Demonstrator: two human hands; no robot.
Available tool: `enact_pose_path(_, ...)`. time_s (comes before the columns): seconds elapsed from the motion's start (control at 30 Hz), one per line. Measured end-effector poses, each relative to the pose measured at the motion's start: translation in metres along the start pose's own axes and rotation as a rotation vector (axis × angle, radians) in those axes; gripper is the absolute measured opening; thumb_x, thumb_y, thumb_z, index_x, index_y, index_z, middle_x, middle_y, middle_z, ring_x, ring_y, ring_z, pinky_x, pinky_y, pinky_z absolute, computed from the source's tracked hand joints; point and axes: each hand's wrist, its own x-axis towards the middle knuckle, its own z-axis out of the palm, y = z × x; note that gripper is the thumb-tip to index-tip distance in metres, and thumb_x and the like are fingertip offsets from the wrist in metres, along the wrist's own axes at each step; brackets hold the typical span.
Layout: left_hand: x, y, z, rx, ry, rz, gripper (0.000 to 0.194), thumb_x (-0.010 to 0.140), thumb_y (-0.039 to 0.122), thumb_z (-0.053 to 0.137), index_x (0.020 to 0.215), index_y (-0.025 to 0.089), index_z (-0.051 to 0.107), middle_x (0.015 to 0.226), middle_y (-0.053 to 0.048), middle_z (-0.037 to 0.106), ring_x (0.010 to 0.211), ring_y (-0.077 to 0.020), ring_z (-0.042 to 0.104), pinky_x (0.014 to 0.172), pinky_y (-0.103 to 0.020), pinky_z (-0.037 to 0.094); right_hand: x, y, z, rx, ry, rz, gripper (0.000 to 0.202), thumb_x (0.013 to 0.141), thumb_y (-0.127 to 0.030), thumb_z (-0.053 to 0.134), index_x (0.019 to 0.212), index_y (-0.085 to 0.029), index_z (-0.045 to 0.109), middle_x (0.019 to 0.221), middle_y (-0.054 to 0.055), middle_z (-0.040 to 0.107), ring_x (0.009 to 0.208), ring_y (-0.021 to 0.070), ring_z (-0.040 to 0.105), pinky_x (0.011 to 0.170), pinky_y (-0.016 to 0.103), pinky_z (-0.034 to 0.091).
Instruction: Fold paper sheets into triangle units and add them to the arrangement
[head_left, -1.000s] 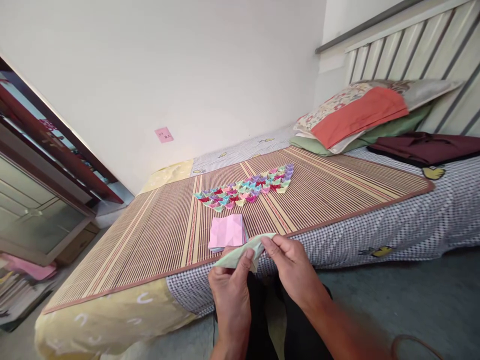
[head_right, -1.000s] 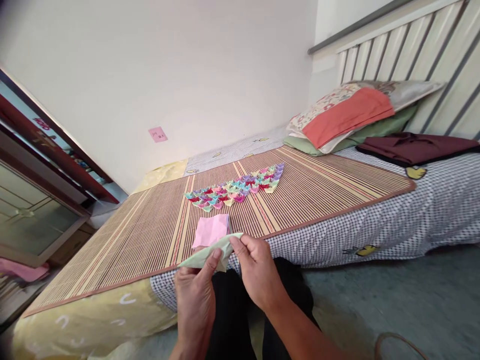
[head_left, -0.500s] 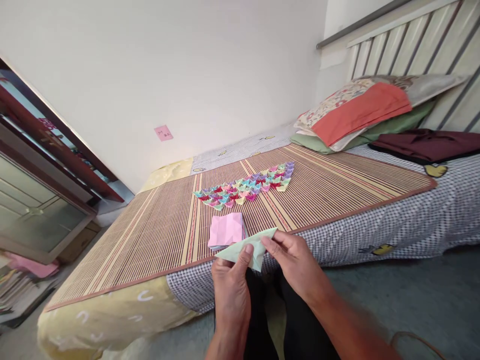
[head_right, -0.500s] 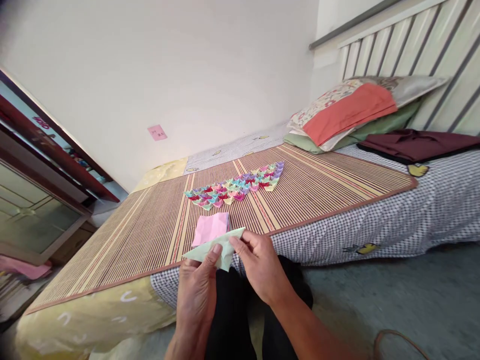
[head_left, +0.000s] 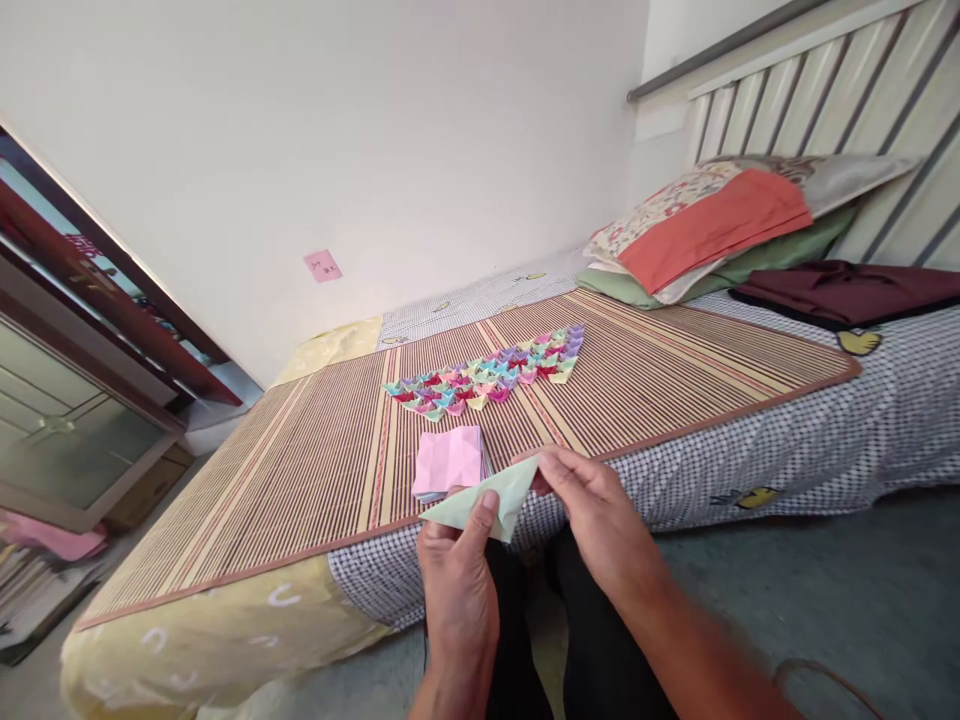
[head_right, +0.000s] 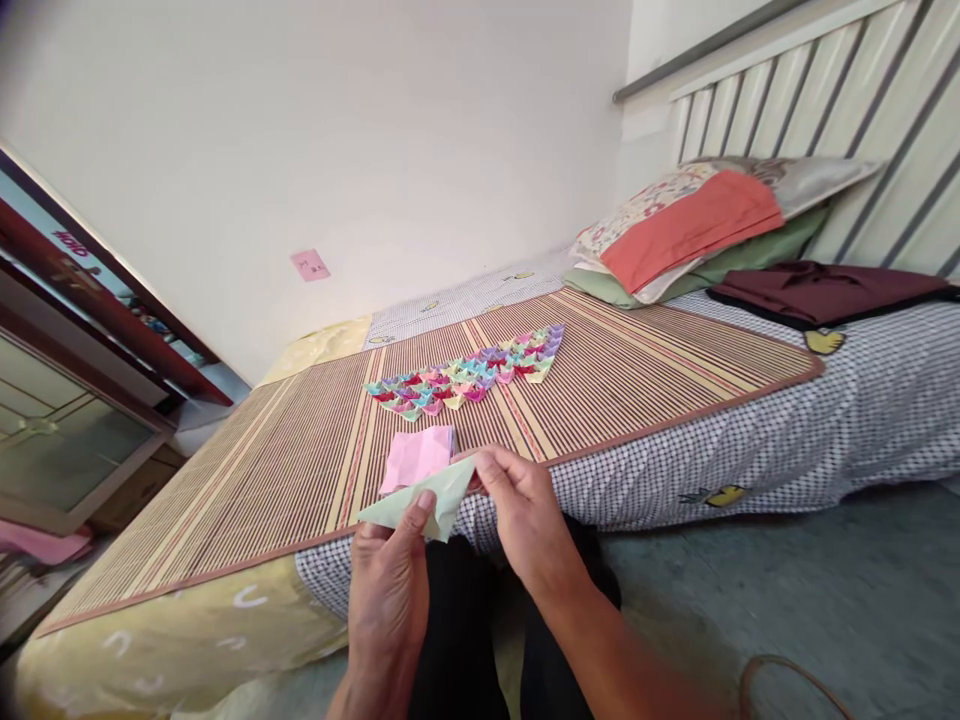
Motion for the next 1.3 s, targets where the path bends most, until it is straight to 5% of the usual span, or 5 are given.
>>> enact_pose_path(0.13, 0.002, 0.000, 0.001, -0.027, 0.042, -0.001, 0.025, 0.066, 0.031, 0.094, 0.075, 0.014, 0.078, 0.076, -0.004, 0.074, 0.072, -0.0173, 0.068, 0.074, -0.028, 0.054, 0.008, 0.003, -0.013, 0.106, 0.200, -0.020, 0.033, 0.092, -0.052, 0.068, 0.090, -0.021, 0.079, 0.092, 0.007, 0.075, 0.091, 0.0223, 0.067, 0.084, 0.033, 0.053)
enact_pose_path(0.5, -0.001, 0.001, 0.006, -0.087, -0.009, -0.066, 0.023, 0.069, 0.029, 0.092, 0.078, 0.014, 0.077, 0.080, -0.005, 0.075, 0.074, -0.0180, 0.068, 0.076, -0.030, 0.053, 0.005, 0.000, 0.003, 0.023, 0.051, -0.027, 0.034, 0.089, -0.052, 0.073, 0.083, -0.019, 0.076, 0.068, 0.001, 0.068, 0.066, 0.0173, 0.063, 0.063, 0.027, 0.052)
enact_pose_path(0.7, 0.002, 0.001, 0.002, -0.006, 0.005, -0.015, 0.020, 0.066, 0.025, 0.093, 0.073, 0.017, 0.076, 0.075, 0.000, 0.070, 0.073, -0.0160, 0.065, 0.073, -0.026, 0.051, -0.003, 0.012, 0.009, -0.018, -0.249, 0.054, 0.030, 0.086, -0.047, 0.076, 0.083, -0.017, 0.078, 0.072, 0.003, 0.073, 0.071, 0.0210, 0.068, 0.069, 0.032, 0.055)
enact_pose_path(1.13, 0.006, -0.004, 0.002, -0.155, 0.095, -0.150, 0.030, 0.059, 0.025, 0.096, 0.076, 0.013, 0.074, 0.079, -0.005, 0.076, 0.074, -0.0195, 0.071, 0.076, -0.031, 0.056, -0.025, 0.023, -0.007, -0.239, -0.302, 0.100, 0.017, 0.080, -0.020, 0.068, 0.064, -0.018, 0.063, 0.061, -0.003, 0.058, 0.060, 0.0130, 0.051, 0.058, 0.026, 0.040)
enact_pose_path(1.3, 0.003, -0.002, 0.005, -0.100, 0.061, -0.081, 0.030, 0.060, 0.027, 0.096, 0.077, 0.014, 0.075, 0.079, -0.005, 0.077, 0.074, -0.0198, 0.072, 0.078, -0.032, 0.055, -0.021, 0.015, -0.011, -0.144, -0.246, 0.076, 0.022, 0.084, -0.038, 0.076, 0.080, -0.018, 0.069, 0.074, 0.000, 0.066, 0.068, 0.0152, 0.058, 0.065, 0.027, 0.047)
